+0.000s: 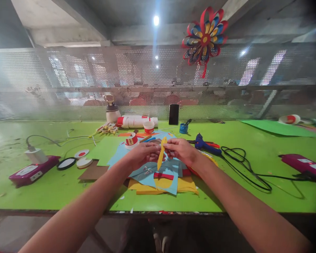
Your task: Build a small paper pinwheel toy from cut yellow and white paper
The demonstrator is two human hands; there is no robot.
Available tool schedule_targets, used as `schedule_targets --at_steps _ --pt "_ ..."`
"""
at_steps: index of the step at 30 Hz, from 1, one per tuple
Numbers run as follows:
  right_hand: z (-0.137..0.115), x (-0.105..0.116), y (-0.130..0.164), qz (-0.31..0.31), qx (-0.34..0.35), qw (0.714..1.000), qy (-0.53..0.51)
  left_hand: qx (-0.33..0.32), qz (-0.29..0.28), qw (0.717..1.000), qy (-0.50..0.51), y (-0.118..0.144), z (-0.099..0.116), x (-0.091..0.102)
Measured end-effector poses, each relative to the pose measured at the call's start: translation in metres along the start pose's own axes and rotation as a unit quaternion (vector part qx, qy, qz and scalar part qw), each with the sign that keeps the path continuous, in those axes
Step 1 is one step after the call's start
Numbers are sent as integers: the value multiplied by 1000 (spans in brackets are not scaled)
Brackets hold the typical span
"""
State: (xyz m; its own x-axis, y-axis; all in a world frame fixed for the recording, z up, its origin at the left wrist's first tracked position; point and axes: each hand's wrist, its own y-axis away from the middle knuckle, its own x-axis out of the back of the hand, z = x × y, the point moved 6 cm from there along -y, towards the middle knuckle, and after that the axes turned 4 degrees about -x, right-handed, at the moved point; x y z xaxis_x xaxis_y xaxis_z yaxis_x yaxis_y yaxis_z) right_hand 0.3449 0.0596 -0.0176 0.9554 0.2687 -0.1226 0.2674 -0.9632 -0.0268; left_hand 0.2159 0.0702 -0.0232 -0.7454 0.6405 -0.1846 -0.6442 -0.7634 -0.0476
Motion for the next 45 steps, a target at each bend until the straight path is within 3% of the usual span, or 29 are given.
schedule_targets --at_steps 10,17,24,32,36,40,45 --pt "2 -6 1 -3 -5 999 32 16 -1 1000 -9 5 -3 -4" --pt "4 -7 0 8 6 999 48 0 29 999 -30 5 -3 0" --pt "-4 8 -2 78 23 994 68 -76 143 987 -6 4 23 43" --pt "6 5 -6 87 37 975 201 -148 237 960 10 12 47 79" --pt "0 -4 -5 66 52 946 312 -185 257 949 4 13 53 89" --pt "-25 -22 10 26 82 890 447 -196 267 943 -6 13 53 89" --pt "-38 -74 46 -40 140 801 581 -189 266 945 -30 17 57 84"
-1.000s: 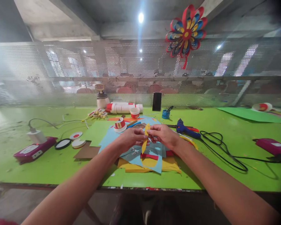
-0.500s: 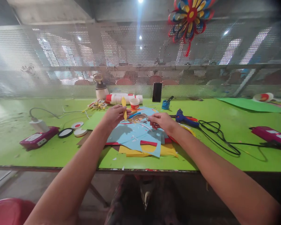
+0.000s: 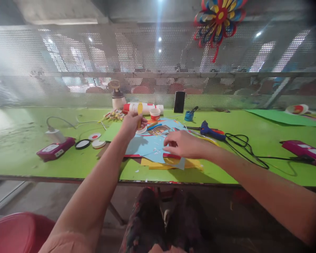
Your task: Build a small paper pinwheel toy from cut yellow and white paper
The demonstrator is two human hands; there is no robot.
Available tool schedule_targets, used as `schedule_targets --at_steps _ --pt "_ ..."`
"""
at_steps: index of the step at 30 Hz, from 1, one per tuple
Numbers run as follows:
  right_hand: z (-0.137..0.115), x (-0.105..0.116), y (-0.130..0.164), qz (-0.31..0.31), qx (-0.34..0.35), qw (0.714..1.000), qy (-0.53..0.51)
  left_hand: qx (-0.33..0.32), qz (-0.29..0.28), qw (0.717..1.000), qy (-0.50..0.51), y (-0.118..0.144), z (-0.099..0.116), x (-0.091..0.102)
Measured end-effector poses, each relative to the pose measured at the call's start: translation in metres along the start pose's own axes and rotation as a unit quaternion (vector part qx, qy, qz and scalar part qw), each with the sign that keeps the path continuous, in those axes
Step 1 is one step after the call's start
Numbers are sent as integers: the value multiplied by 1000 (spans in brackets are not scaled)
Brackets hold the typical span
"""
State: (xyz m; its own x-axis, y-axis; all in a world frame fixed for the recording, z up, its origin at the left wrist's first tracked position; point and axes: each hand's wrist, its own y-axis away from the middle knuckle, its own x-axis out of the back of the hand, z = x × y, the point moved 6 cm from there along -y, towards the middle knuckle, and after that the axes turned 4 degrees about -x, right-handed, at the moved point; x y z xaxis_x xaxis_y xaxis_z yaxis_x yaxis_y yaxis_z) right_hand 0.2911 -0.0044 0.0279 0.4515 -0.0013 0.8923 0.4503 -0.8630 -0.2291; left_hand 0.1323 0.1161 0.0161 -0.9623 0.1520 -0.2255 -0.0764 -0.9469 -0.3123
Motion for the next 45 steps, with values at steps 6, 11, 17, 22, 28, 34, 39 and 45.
schedule_targets --at_steps 6,11,17,22,28,34,39,45 --pt "-71 -61 -6 -34 123 978 163 -35 18 999 -34 6 39 25" --pt "-96 -97 -36 -40 181 953 239 -44 43 995 -81 34 54 62" --pt "-102 -107 -56 -56 229 927 291 -39 88 991 -96 78 33 101" --pt "-107 -105 -60 -90 289 899 317 -56 117 988 -82 112 37 111" --pt "-113 -112 -65 -101 329 883 320 -106 146 978 -109 137 59 121" --pt "-108 -121 -63 -61 330 893 300 -98 169 975 -109 149 58 128" --pt "-105 -108 -36 -18 296 912 282 -66 202 971 -114 176 51 128" --pt "-108 -103 6 23 286 930 231 29 184 969 -164 213 22 115"
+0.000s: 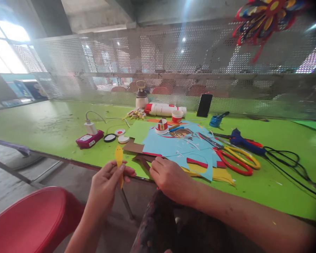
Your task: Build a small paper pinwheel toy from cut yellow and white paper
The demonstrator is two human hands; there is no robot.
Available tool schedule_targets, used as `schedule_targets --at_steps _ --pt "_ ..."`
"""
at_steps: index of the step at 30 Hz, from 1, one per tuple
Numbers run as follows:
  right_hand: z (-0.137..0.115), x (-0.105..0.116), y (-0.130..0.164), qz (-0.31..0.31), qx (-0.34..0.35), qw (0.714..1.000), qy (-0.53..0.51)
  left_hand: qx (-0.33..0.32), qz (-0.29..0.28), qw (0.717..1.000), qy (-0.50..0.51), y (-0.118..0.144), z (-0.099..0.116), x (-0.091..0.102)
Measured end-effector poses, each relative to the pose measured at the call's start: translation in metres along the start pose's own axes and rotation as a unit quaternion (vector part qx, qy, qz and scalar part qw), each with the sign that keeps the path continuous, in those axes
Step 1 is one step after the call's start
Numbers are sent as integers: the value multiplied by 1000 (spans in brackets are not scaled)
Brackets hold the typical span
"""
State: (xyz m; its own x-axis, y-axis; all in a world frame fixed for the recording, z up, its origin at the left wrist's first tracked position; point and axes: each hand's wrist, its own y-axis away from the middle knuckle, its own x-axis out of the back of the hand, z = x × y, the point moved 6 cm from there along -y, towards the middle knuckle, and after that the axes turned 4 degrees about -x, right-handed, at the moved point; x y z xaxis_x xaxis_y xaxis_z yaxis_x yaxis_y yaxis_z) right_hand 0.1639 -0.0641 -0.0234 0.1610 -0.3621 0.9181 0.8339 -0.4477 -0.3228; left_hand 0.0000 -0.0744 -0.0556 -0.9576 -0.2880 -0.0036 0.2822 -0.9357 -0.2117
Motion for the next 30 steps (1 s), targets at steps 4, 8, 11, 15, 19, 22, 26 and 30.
schedule_targets --at_steps 4,8,11,15,19,22,26,30 --pt "-5 0 10 16 -40 999 -11 -10 0 1000 -20 13 0 -7" --pt "-4 0 15 39 -56 998 -18 -22 -9 999 -49 20 5 -14" --pt "-2 0 17 62 -60 996 -17 -36 -14 994 -106 19 8 -20" --pt "0 4 18 87 -56 995 -7 -43 -25 987 -151 6 7 -28" --pt "2 8 18 84 -43 996 1 -14 -42 988 -146 -15 -1 -33" --pt "8 8 19 76 -48 996 -18 -10 -54 987 -149 -24 -5 -35" --pt "26 6 18 92 -102 987 -85 -28 -75 978 -190 -25 -5 -38" --pt "50 1 14 118 -174 951 -225 -67 -90 968 -224 -28 2 -38"
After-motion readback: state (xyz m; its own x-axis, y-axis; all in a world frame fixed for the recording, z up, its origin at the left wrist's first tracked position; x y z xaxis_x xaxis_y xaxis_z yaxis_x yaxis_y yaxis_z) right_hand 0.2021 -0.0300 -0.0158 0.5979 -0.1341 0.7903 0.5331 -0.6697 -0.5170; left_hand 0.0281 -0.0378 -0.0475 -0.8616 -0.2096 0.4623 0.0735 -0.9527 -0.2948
